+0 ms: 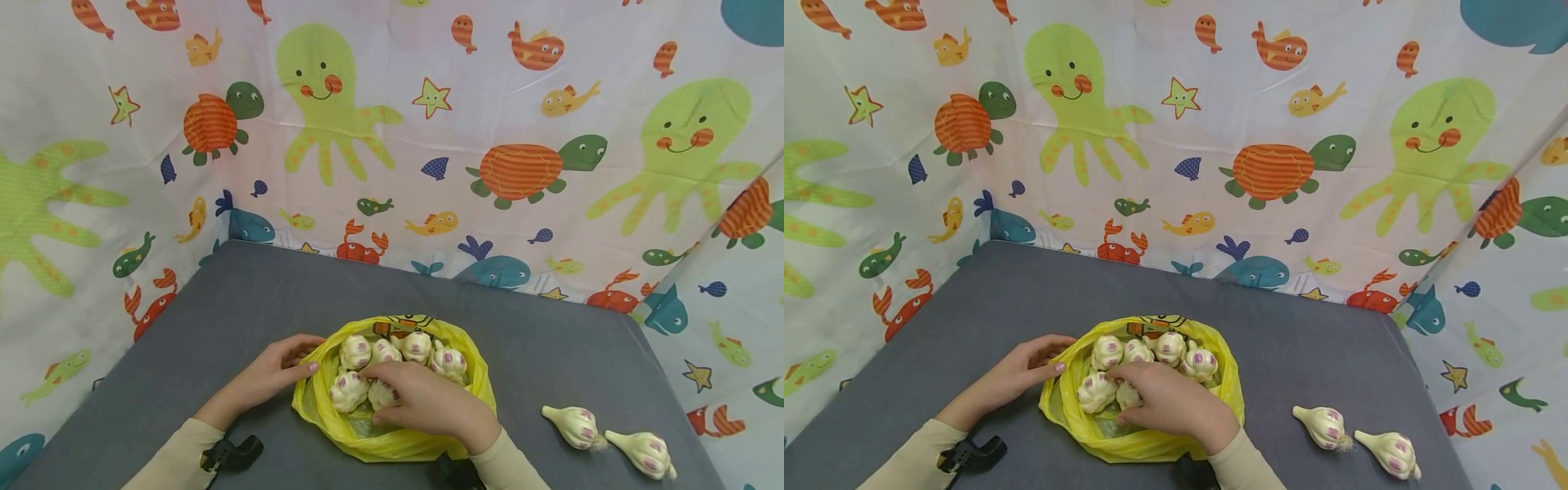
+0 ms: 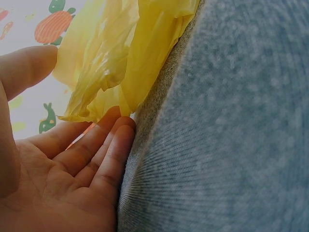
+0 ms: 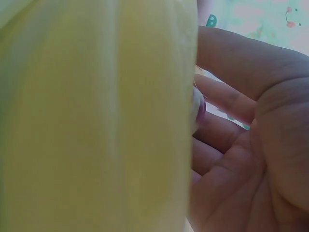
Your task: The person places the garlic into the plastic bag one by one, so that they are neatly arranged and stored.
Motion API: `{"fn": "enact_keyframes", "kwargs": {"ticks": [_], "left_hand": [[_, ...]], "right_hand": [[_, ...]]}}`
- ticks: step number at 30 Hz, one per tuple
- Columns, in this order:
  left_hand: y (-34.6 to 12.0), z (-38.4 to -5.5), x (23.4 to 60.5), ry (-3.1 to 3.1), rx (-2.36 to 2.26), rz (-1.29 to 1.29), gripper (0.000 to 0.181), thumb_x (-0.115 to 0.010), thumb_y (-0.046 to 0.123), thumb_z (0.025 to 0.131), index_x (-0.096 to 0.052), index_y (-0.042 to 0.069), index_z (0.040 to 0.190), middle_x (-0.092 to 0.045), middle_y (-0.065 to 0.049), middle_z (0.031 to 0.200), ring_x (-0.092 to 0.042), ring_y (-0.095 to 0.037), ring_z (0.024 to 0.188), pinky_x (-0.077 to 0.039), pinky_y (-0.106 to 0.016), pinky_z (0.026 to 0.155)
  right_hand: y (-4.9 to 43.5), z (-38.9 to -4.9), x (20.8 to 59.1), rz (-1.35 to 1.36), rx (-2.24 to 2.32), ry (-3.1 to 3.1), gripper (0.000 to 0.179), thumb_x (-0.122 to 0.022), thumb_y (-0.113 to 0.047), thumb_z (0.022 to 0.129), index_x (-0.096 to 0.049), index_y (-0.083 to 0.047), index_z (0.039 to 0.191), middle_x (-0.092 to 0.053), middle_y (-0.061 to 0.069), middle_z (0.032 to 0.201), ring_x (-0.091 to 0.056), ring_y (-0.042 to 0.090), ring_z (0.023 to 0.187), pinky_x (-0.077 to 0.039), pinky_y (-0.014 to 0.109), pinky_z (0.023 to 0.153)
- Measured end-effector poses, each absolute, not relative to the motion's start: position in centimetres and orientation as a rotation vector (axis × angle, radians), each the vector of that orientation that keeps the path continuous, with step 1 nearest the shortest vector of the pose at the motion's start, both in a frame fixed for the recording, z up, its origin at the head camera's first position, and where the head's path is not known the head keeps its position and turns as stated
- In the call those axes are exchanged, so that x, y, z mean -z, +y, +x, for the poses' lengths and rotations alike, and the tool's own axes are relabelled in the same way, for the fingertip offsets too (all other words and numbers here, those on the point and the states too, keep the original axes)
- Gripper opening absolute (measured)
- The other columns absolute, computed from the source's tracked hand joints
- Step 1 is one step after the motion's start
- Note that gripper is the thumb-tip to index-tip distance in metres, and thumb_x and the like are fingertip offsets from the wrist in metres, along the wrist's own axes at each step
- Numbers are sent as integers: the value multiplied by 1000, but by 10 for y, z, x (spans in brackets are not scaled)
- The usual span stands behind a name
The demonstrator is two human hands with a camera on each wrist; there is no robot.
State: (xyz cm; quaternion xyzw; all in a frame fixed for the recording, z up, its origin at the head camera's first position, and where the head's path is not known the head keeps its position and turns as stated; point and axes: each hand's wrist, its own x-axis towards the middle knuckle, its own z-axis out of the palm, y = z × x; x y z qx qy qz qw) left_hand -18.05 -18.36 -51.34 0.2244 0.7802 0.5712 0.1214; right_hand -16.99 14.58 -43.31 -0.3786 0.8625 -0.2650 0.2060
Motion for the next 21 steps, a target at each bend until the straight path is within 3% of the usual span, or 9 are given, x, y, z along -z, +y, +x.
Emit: {"fn": "enact_keyframes", "kwargs": {"ticks": [4, 13, 21], "left_hand": [[-184, -181, 513, 2274, -1671, 658, 46, -63, 19, 113, -56, 1, 155, -63, -20, 148, -65, -37, 126, -56, -31, 99], [-183, -181, 514, 2260, -1683, 662, 47, -64, 19, 113, -56, 0, 155, -63, -21, 148, -66, -37, 125, -56, -31, 99], [-185, -181, 513, 2256, -1679, 658, 47, -63, 19, 113, -55, 1, 156, -62, -21, 148, -65, -37, 126, -56, -32, 99]], "right_hand": [[146, -169, 431, -1058, 755, 2419, 52, -86, -29, 99, -67, -21, 146, -69, -13, 138, -64, 1, 112, -56, 30, 99], [154, -164, 416, -1088, 795, 2454, 55, -83, -30, 102, -65, -16, 152, -67, -7, 147, -63, 13, 132, -54, 42, 110], [160, -166, 410, -1105, 829, 2450, 52, -81, -30, 103, -66, -20, 151, -66, -10, 146, -64, 13, 128, -55, 41, 107]]}}
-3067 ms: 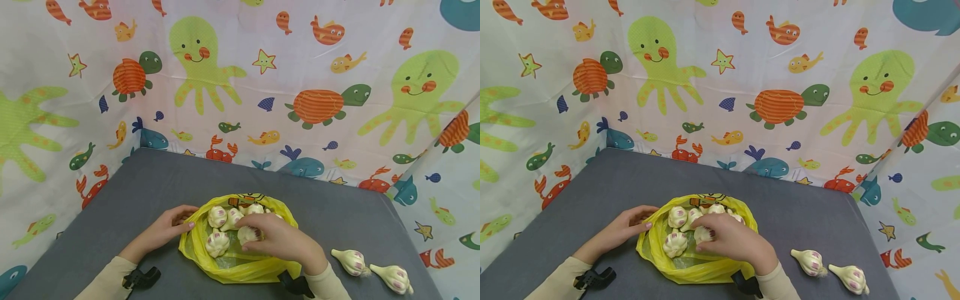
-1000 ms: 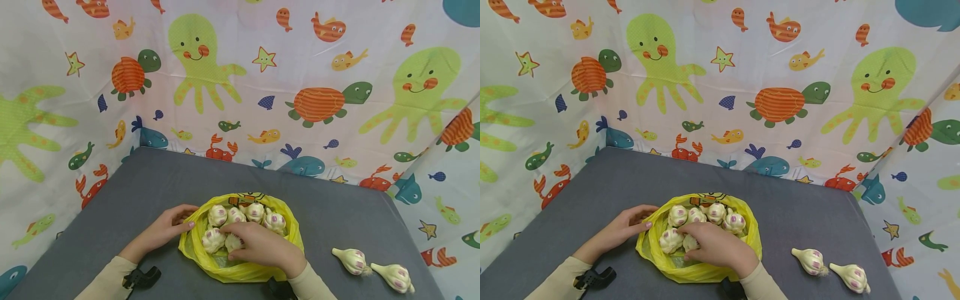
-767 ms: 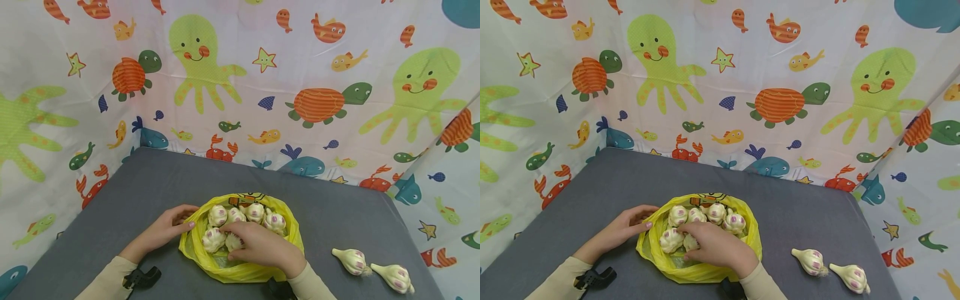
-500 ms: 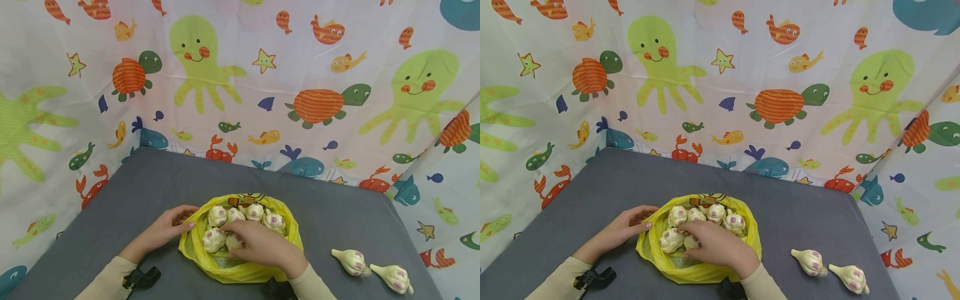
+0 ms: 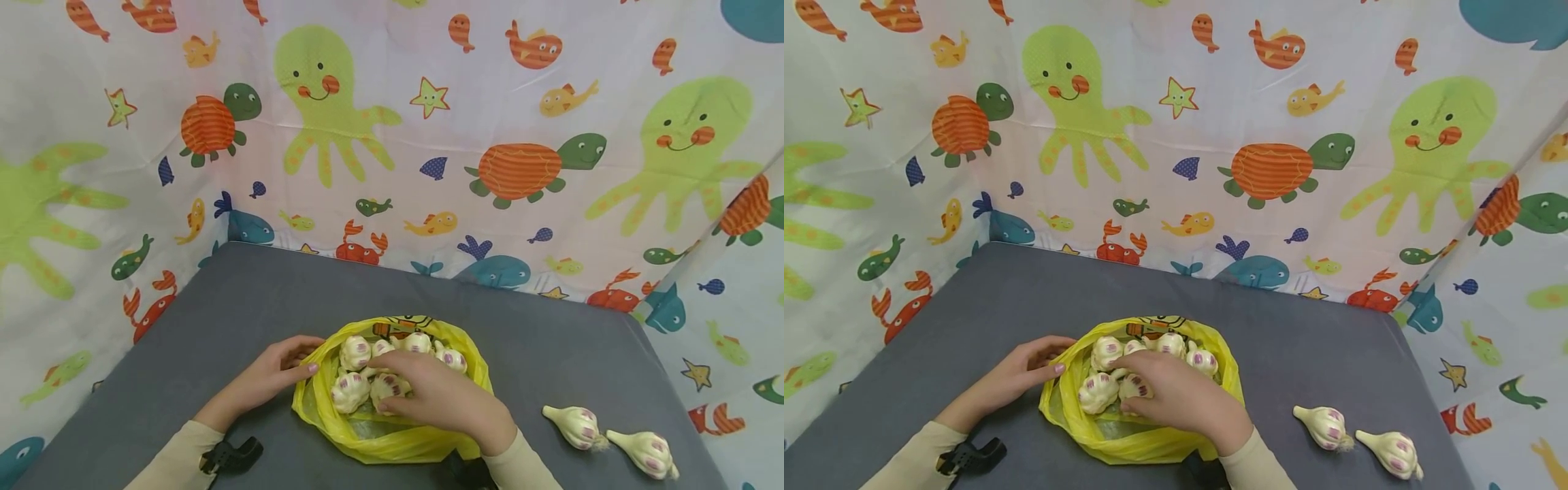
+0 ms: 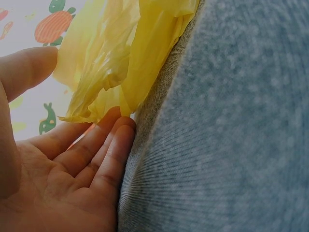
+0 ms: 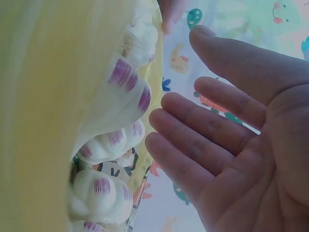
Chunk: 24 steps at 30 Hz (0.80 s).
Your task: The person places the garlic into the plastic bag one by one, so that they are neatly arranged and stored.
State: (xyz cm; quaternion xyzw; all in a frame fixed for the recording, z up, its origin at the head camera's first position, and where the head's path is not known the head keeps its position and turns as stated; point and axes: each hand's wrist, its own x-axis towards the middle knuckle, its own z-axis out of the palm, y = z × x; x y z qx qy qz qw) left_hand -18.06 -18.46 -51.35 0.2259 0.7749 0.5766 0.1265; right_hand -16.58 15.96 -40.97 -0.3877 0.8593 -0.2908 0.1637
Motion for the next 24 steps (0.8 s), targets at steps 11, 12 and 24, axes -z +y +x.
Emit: {"fn": "enact_keyframes", "kwargs": {"ticks": [11, 12, 24], "left_hand": [[-186, -182, 515, 2253, -1679, 651, 47, -63, 19, 114, -55, 2, 156, -63, -20, 148, -66, -36, 126, -57, -32, 99], [-187, -182, 515, 2255, -1678, 649, 47, -63, 19, 114, -55, 2, 156, -64, -20, 147, -66, -36, 125, -57, -32, 99], [-185, -181, 512, 2260, -1668, 621, 46, -63, 20, 114, -56, 2, 156, -65, -19, 146, -65, -38, 128, -56, -32, 101]], "right_hand": [[165, -169, 405, -1061, 858, 2503, 50, -78, -31, 105, -65, -16, 151, -67, 0, 148, -65, 22, 132, -54, 46, 110], [166, -169, 406, -1059, 870, 2514, 51, -78, -31, 105, -64, -14, 152, -67, 2, 148, -65, 23, 132, -54, 47, 110], [184, -164, 406, -1039, 1186, 2684, 62, -88, -27, 98, -62, -22, 154, -64, -5, 151, -62, 22, 139, -55, 55, 106]]}}
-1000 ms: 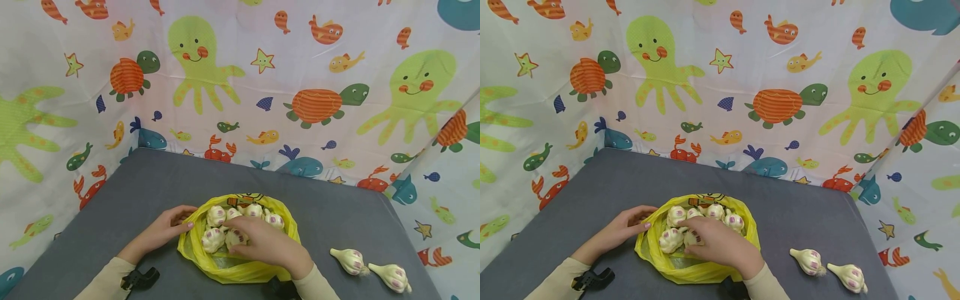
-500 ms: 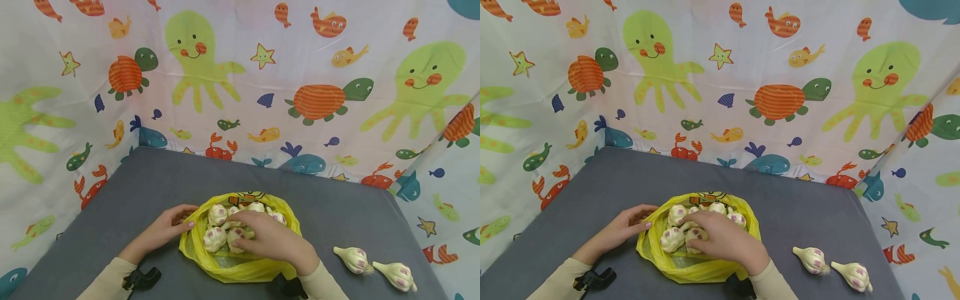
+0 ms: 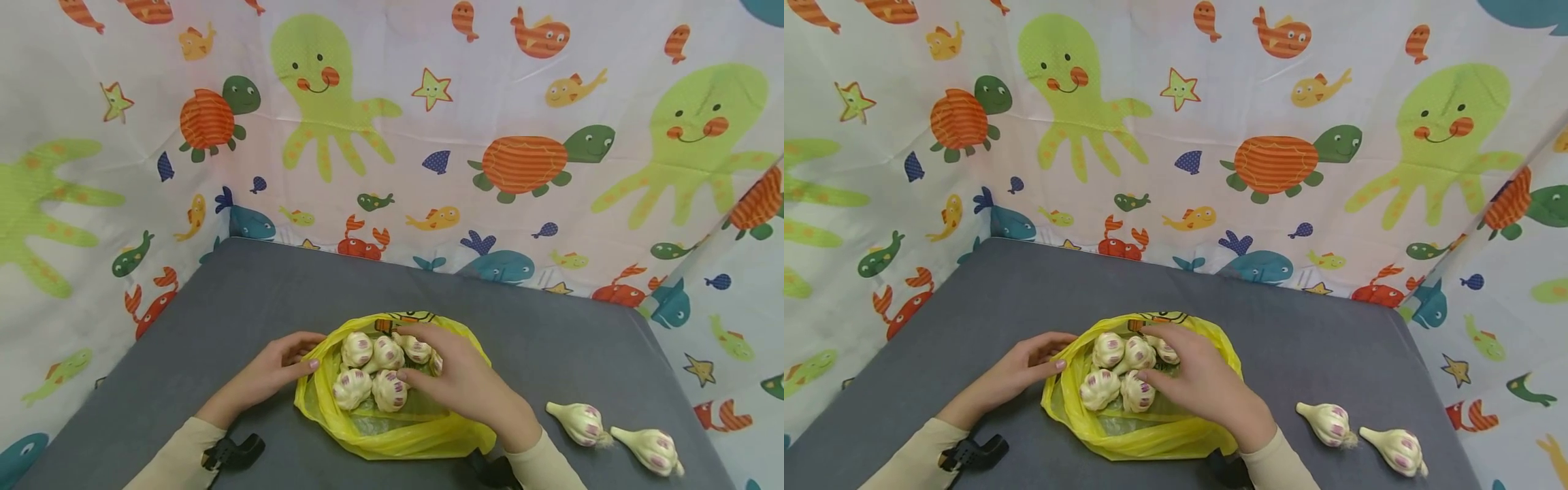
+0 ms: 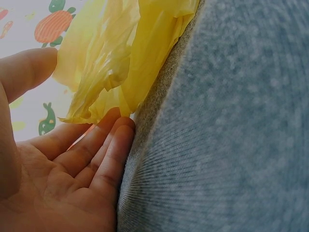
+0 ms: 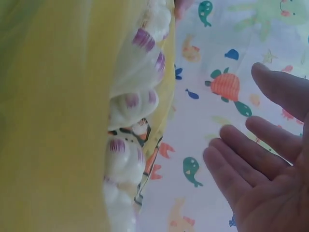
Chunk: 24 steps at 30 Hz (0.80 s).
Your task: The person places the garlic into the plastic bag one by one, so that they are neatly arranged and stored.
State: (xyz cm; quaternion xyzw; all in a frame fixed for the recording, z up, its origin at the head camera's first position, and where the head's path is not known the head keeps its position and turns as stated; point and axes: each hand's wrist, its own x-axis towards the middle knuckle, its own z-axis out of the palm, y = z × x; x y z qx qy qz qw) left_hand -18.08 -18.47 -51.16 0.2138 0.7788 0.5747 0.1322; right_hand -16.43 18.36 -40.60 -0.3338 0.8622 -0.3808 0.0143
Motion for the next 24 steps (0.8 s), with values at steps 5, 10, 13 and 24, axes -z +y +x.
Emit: {"fn": "enact_keyframes", "kwargs": {"ticks": [5, 10, 13, 24], "left_hand": [[-185, -181, 513, 2264, -1669, 616, 46, -63, 20, 114, -56, 3, 156, -64, -18, 147, -65, -34, 127, -56, -32, 100], [-185, -183, 515, 2272, -1666, 618, 46, -64, 21, 113, -56, 4, 156, -65, -17, 146, -65, -33, 127, -56, -32, 100], [-184, -185, 515, 2279, -1653, 620, 47, -64, 23, 113, -56, 5, 156, -65, -16, 146, -65, -34, 127, -56, -32, 101], [-186, -183, 514, 2269, -1660, 624, 46, -64, 21, 113, -57, 4, 156, -65, -18, 146, -65, -36, 127, -56, -32, 100]], "right_hand": [[192, -164, 405, -1013, 1254, 2734, 68, -92, -30, 93, -62, -35, 153, -63, -15, 151, -59, 17, 141, -54, 57, 108], [202, -162, 402, -972, 1237, 2823, 65, -94, -32, 91, -66, -30, 149, -66, -9, 149, -61, 20, 140, -55, 56, 107], [208, -160, 400, -959, 1207, 2886, 65, -95, -33, 89, -69, -22, 147, -68, -5, 146, -64, 22, 136, -56, 56, 105], [226, -159, 401, -934, 1196, 3031, 68, -100, -27, 82, -72, -20, 143, -71, 0, 144, -72, 26, 124, -60, 55, 98]]}}
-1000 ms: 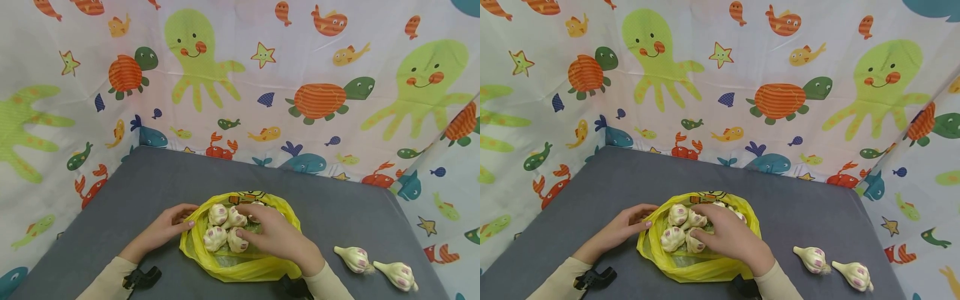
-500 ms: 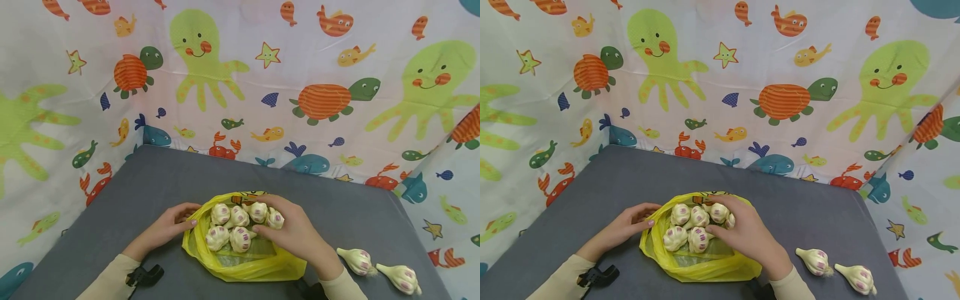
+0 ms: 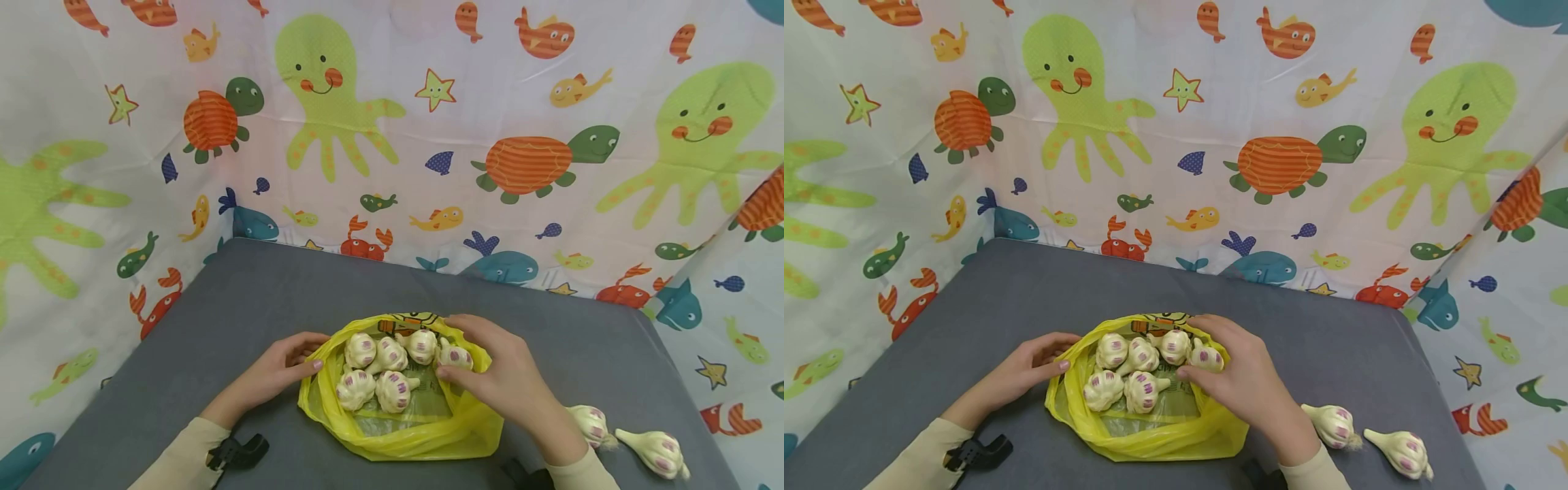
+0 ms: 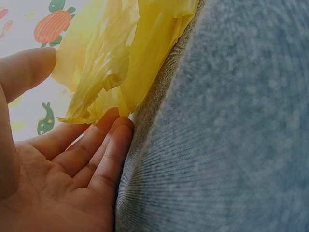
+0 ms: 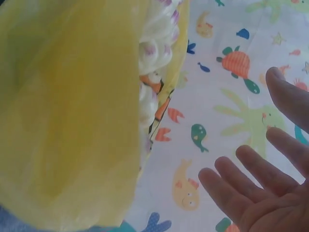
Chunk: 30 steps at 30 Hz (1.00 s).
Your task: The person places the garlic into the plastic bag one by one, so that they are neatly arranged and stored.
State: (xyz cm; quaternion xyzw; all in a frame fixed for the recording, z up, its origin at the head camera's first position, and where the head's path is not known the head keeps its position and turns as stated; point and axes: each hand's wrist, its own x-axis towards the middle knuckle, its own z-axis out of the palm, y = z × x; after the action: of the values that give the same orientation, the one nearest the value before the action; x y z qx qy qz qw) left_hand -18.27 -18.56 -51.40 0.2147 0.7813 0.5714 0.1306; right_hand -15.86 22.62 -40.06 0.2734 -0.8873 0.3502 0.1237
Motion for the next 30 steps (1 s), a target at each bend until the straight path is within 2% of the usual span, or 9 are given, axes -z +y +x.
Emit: {"fn": "enact_keyframes", "kwargs": {"ticks": [6, 13, 18, 26, 30], "left_hand": [[-185, -182, 514, 2265, -1665, 619, 46, -64, 21, 113, -57, 3, 155, -65, -18, 146, -65, -36, 126, -56, -32, 100], [-185, -183, 514, 2259, -1667, 610, 47, -65, 21, 113, -57, 3, 155, -64, -18, 147, -65, -37, 127, -56, -32, 101], [-186, -183, 514, 2263, -1665, 609, 47, -65, 22, 113, -57, 3, 155, -64, -18, 147, -64, -36, 128, -55, -32, 101], [-186, -183, 515, 2269, -1668, 614, 47, -65, 22, 113, -57, 3, 155, -64, -18, 147, -64, -37, 128, -56, -32, 101], [-186, -183, 515, 2273, -1667, 617, 47, -65, 22, 113, -57, 3, 156, -64, -18, 147, -64, -37, 128, -56, -32, 101]], "right_hand": [[238, -158, 404, 669, -982, -2584, 61, -101, -27, 81, -78, -18, 137, -73, 5, 142, -68, 35, 132, -55, 66, 101], [256, -158, 406, 620, -897, -2565, 61, -103, -24, 77, -79, -15, 133, -75, 10, 137, -71, 39, 125, -58, 66, 93], [270, -157, 409, 568, -877, -2569, 62, -104, -25, 75, -80, -17, 132, -75, 9, 136, -71, 38, 124, -58, 67, 93], [292, -152, 411, 411, -892, -2680, 64, -101, -37, 81, -77, -18, 136, -76, 5, 134, -69, 37, 125, -54, 68, 97], [302, -150, 412, 339, -894, -2750, 65, -98, -45, 84, -75, -19, 139, -74, 6, 138, -65, 38, 130, -51, 71, 100]]}}
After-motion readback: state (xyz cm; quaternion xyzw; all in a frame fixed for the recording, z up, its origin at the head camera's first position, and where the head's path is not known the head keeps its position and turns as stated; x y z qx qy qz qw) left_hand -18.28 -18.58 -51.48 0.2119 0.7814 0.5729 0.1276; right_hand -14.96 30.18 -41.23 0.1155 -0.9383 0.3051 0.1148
